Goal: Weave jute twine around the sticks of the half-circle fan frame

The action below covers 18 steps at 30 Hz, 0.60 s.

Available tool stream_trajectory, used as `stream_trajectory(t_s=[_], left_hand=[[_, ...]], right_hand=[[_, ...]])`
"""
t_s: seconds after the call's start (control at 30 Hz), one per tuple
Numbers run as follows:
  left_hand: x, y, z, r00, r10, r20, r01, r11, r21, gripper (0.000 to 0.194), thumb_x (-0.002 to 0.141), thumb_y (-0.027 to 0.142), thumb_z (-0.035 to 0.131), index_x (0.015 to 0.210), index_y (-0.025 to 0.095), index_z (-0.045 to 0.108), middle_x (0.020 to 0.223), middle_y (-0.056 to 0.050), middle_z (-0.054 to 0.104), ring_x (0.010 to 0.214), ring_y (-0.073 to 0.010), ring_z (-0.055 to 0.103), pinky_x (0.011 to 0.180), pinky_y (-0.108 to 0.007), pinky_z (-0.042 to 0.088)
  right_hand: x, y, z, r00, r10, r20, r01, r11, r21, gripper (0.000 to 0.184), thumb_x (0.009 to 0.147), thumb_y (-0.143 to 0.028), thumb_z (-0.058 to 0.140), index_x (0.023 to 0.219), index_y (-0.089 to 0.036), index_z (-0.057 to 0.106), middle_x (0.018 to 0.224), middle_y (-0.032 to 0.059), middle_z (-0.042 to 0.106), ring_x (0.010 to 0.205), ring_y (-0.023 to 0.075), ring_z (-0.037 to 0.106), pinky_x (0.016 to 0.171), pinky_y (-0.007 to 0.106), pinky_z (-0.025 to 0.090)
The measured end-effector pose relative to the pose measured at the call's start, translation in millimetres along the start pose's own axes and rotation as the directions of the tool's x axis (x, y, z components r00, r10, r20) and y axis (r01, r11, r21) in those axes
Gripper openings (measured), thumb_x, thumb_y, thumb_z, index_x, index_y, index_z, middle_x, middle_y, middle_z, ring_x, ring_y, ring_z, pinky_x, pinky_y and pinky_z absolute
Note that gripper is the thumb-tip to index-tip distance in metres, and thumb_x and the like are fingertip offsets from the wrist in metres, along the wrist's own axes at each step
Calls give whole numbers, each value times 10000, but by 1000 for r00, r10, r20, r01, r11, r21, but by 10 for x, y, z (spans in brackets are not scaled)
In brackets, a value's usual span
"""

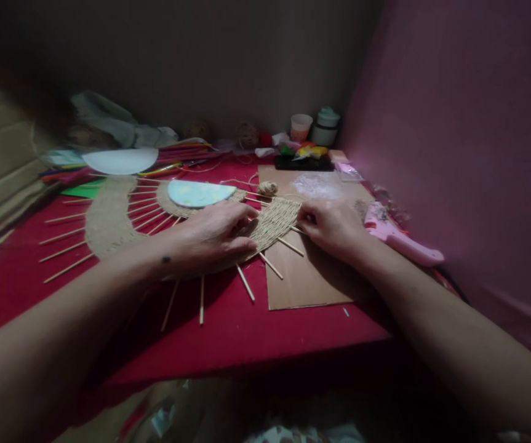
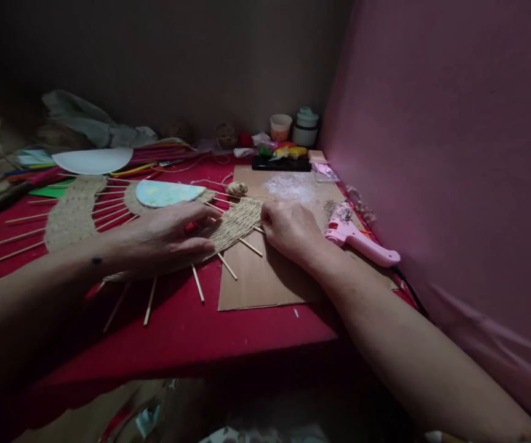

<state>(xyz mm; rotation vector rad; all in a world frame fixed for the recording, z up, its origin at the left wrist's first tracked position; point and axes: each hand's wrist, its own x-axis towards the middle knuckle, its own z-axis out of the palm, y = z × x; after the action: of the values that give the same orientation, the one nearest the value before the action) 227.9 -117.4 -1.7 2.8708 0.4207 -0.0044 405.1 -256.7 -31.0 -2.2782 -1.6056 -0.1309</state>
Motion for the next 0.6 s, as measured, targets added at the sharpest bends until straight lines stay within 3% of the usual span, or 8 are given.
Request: stream_trajectory(t_s=[0.13, 0.37, 0.5, 0.6], left_hand=[[-14, 14, -15, 1000, -30, -6, 30, 999, 13, 435, 807, 410, 524, 1191, 206, 527, 1054, -89, 568, 920, -233, 521, 774, -332, 411], [-11, 27, -36, 999, -39, 23, 38, 999, 36, 373, 828, 373, 515, 1154, 195, 550, 1017, -92, 583, 908, -225, 527, 753, -311, 414], [-20, -53, -70, 999, 25, 37, -26, 1000, 17, 370, 845, 393, 497, 1150, 188, 541, 1003, -84, 606, 843, -197, 550, 701, -280, 399], [-34, -130, -116, 996, -13, 94, 8, 999, 51, 342, 845, 407, 496, 1112, 206, 572, 924, -63, 634, 770, -186, 558, 644, -268, 377]], right_hand=[[13, 33, 20, 999, -32, -31, 33, 999, 10, 134, 795, -153, 535, 767, -173, 665, 834, 72, 652, 752, 179, 535, 657, 292, 360], [28, 62, 43, 997, -53, -57, 54, 998, 26, 117, 801, -157, 556, 763, -163, 667, 817, 83, 646, 752, 185, 530, 659, 296, 368], [4, 30, 1, 997, -60, -40, 63, 996, 60, 75, 773, -153, 595, 747, -168, 665, 776, 64, 640, 710, 168, 529, 625, 286, 360], [-15, 24, -41, 995, -93, -23, 95, 987, 132, 47, 758, -160, 627, 723, -175, 655, 755, 42, 632, 689, 147, 529, 615, 269, 367]])
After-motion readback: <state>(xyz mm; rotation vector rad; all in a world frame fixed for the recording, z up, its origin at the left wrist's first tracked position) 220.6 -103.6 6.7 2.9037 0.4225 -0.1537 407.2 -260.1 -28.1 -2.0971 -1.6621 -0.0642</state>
